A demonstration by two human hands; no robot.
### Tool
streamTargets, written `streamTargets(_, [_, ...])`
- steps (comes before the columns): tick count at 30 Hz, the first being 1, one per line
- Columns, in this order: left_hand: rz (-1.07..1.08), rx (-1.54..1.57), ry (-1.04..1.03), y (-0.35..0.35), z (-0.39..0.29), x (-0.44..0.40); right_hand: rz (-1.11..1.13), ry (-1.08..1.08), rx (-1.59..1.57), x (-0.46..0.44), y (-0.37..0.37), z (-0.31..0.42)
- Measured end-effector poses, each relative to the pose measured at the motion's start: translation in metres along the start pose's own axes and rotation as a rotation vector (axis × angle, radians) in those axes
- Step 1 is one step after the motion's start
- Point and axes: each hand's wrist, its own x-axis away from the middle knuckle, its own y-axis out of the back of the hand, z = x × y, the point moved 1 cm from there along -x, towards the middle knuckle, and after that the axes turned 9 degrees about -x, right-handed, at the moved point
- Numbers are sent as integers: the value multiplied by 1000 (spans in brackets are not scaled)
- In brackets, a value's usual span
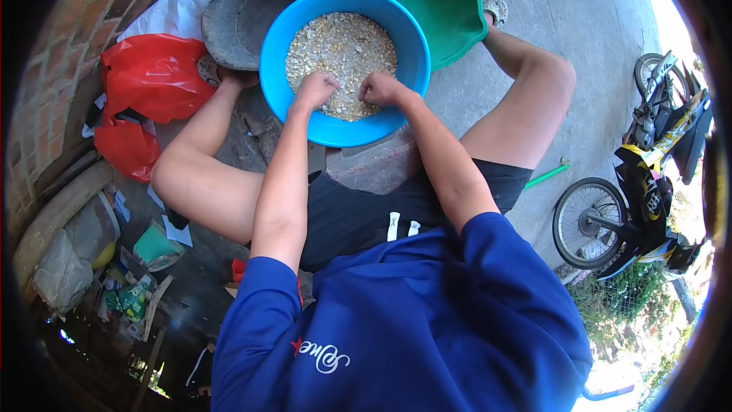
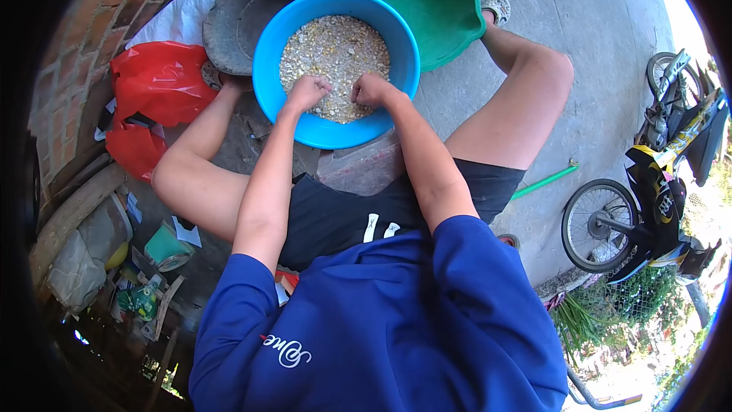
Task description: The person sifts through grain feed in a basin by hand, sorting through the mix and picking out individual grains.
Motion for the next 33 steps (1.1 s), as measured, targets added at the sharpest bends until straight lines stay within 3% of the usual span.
streamTargets(5, [124, -95, 81, 20, -24, 16, 9, 15, 93, 8, 3, 7])
streamTargets(11, [128, -308, 35, 7, -14, 19, -17, -13, 185, 7, -2, 9])
streamTargets(24, [142, -374, 70, 5, -21, 18, -23, 23, 113, 6, -9, 4])
streamTargets(27, [116, -323, 72, 7, -25, 19, -15, 63, 44, 2, -10, -3])
streamTargets(30, [17, -249, 69, 14, -36, 21, -201, 171, -155, -2, -14, -5])
streamTargets(33, [-103, -82, 39, 13, -33, 14, -36, -163, -675, 0, 2, 9])
